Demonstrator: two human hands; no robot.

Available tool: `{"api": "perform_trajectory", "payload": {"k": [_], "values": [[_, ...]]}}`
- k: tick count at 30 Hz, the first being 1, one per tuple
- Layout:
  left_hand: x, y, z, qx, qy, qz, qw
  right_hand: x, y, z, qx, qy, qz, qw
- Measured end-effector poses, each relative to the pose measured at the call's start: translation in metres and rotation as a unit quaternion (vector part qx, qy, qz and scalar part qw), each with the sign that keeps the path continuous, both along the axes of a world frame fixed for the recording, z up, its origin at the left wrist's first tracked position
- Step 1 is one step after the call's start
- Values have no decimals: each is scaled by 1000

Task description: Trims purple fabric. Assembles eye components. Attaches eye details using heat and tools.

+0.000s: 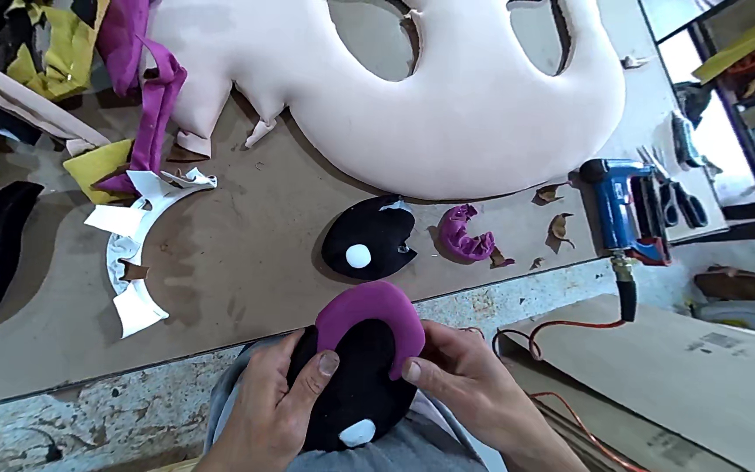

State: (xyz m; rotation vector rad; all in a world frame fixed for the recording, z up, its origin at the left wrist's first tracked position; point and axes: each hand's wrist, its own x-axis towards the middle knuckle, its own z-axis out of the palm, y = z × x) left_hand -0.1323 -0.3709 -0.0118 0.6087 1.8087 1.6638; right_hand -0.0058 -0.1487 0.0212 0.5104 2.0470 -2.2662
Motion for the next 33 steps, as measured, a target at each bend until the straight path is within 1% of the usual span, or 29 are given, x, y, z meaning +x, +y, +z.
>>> {"api": "perform_trajectory", "payload": {"k": [3, 8, 12, 14, 17, 19, 23, 25, 28, 31, 33], "values": [[0, 0, -3, 4, 10, -9, 1000, 3, -8, 0, 24, -13, -24, 999], [0, 0, -5, 3, 3, -12, 1000, 8, -14, -14, 96, 33, -24, 995], [1, 2, -4, -3, 12, -15, 1000, 10, -15, -17, 109, 47, -36, 992], [1, 2, -4, -2, 8, -15, 1000, 11, -17, -20, 99, 47, -42, 993], [1, 2, -1, -17, 12, -4, 1000, 14, -19, -20, 28, 14, -55, 998], [1, 1, 3, -33, 16, 3, 999, 14, -24, -19, 1, -14, -81, 997], [0, 2, 8, -45, 22, 6, 999, 9, -28, -13, -11, -39, -104, 994], [0, 1, 11, -44, 22, 5, 999, 9, -26, -9, -33, -50, -108, 992], [-3, -1, 20, -52, 30, -1, 998, 8, -28, -7, -43, -31, -133, 990], [-6, -3, 20, -33, 29, 6, 999, -1, -29, 0, -46, -37, -158, 986], [-1, -4, 19, -19, 12, -7, 1000, 6, -29, 3, -32, -60, -171, 983]]}}
